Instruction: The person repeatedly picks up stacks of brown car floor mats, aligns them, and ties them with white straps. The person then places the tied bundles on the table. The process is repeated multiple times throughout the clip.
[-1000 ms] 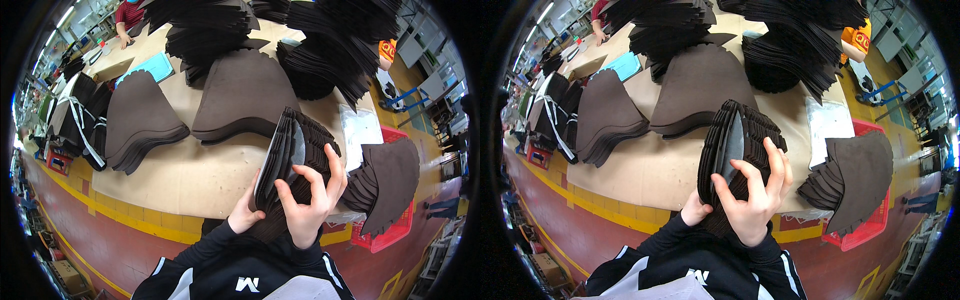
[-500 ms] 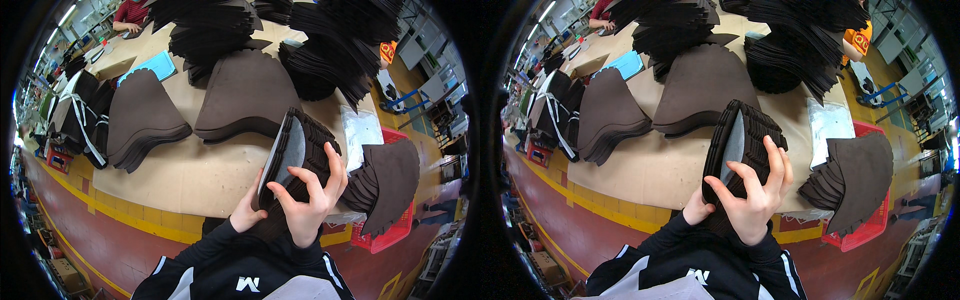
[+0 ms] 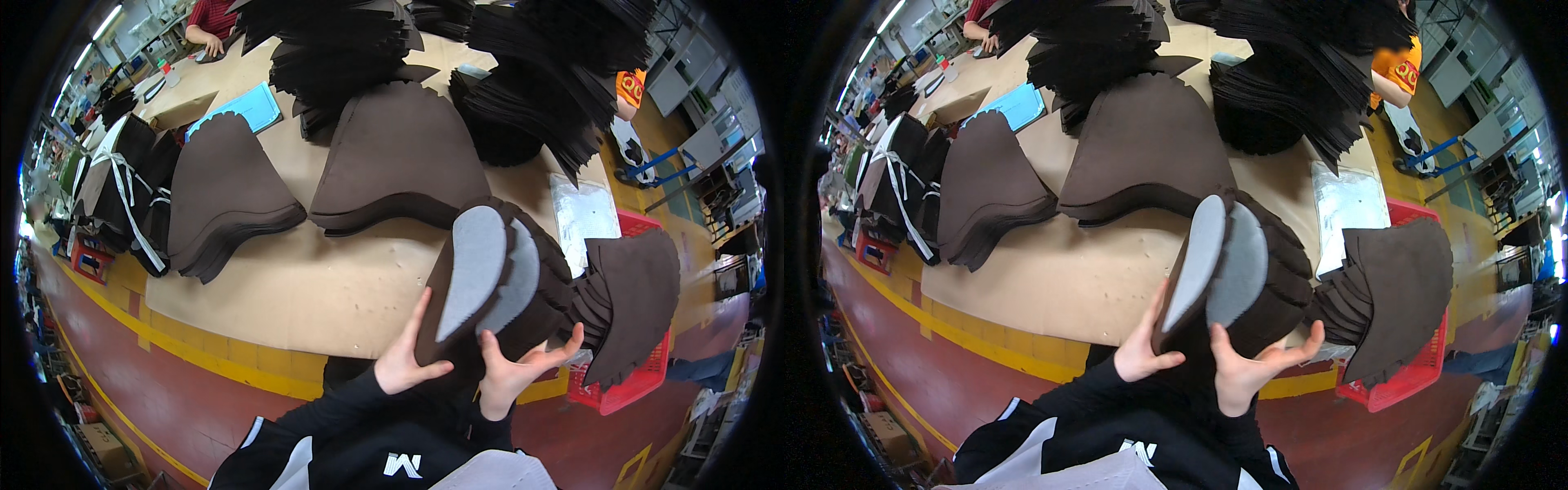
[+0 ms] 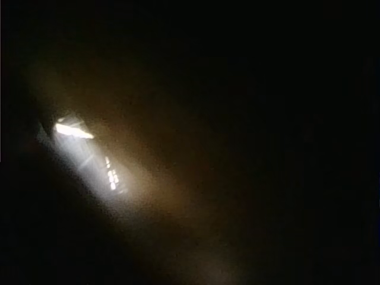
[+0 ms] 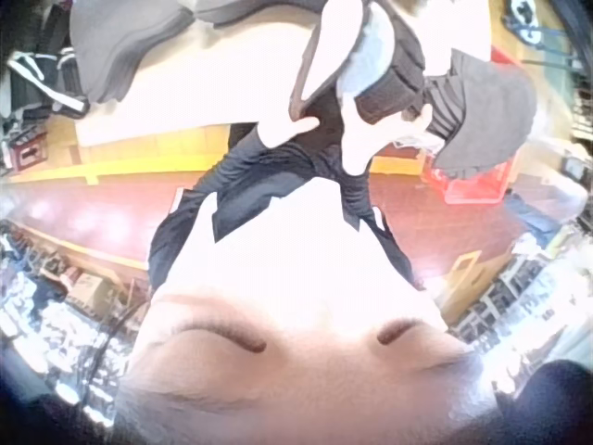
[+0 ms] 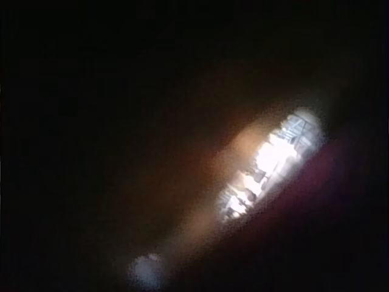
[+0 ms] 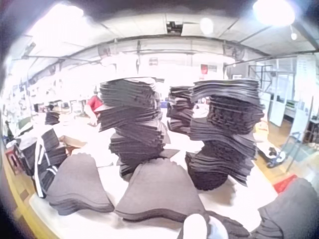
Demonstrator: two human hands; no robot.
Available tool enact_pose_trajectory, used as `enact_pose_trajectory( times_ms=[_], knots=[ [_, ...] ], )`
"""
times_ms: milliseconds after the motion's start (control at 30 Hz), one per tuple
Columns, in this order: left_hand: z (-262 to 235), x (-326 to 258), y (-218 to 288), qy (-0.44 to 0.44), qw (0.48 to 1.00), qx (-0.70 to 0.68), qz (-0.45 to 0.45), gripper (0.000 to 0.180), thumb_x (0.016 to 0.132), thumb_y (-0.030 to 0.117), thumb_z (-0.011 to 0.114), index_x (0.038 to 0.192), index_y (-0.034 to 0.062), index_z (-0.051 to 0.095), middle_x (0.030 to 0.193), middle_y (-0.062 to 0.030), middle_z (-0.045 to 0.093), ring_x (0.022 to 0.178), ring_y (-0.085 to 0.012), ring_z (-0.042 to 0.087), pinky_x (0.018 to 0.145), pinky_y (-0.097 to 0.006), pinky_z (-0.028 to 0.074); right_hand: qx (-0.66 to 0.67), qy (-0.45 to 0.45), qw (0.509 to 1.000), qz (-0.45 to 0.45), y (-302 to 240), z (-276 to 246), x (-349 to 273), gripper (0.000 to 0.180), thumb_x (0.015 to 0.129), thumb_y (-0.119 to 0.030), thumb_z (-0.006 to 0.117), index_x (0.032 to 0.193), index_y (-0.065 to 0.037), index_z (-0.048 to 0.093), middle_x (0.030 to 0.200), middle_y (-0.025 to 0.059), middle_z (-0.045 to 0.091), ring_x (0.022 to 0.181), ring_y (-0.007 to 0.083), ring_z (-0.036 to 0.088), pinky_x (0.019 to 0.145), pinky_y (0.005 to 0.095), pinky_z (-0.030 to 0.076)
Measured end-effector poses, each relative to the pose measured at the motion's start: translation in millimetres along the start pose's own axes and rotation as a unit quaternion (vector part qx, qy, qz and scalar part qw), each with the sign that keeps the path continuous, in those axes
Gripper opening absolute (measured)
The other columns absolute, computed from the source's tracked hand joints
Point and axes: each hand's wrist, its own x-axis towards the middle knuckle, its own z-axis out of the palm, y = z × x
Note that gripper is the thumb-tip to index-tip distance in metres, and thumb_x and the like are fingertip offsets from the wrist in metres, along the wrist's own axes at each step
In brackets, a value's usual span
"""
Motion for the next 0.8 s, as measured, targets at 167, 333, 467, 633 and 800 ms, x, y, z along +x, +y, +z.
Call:
enact_pose_trajectory(
  times_ms=[167,333,467,633,800],
  knots=[
    [-59,19,46,-0.006,0.984,-0.131,-0.122,0.075,0.09,0.045,0.05,0.147,0.0035,0.024,0.128,-0.0204,0.049,0.103,-0.0245,0.062,0.086,-0.034,0.051,-0.028,0.065,0.997,0.006,25,-30,10,0.102,0.061,0.004,0.073,0.149,-0.014,0.025,0.141,0.0126,0.032,0.134,0.0304,0.033,0.119,0.0453,0.01],
    [-123,92,118,-0.061,0.975,-0.155,-0.147,0.08,0.094,0.067,0.027,0.136,-0.0003,0.04,0.103,-0.0298,0.064,0.058,-0.0265,0.066,0.057,-0.034,0.056,0.014,0.07,0.994,0.083,29,-38,9,0.106,0.059,-0.005,0.078,0.148,-0.005,0.021,0.148,0.011,0.024,0.14,0.0293,0.02,0.118,0.0485,0.004],
    [-173,156,119,0.026,0.937,-0.192,-0.289,0.106,0.08,0.088,0.023,0.134,0.0002,0.044,0.112,-0.0339,0.061,0.067,-0.0342,0.069,0.058,-0.032,0.057,0.029,0.045,0.996,0.065,24,-33,2,0.107,0.057,-0.003,0.078,0.148,-0.005,0.021,0.147,0.0127,0.024,0.139,0.029,0.021,0.118,0.0458,0.006],
    [-159,109,115,0.39,0.699,0.574,0.171,0.061,0.086,0.033,0.071,0.133,0.0014,0.048,0.117,-0.0189,0.059,0.112,-0.0386,0.057,0.096,-0.043,0.046,-0.01,0.051,0.999,-0.009,28,-28,-9,0.107,0.054,0.001,0.073,0.148,-0.006,0.024,0.143,0.0132,0.03,0.135,0.0283,0.029,0.117,0.0426,0.016],
    [-69,17,66,-0.143,0.953,0.222,0.146,0.097,0.067,0.044,0.085,0.14,0.0002,0.039,0.142,-0.0215,0.036,0.132,-0.0378,0.04,0.109,-0.044,0.035,0.183,0.076,0.976,0.091,-2,14,-45,0.107,0.055,0.009,0.072,0.149,-0.006,0.023,0.147,0.0147,0.032,0.136,0.032,0.033,0.117,0.0456,0.02]
  ],
)
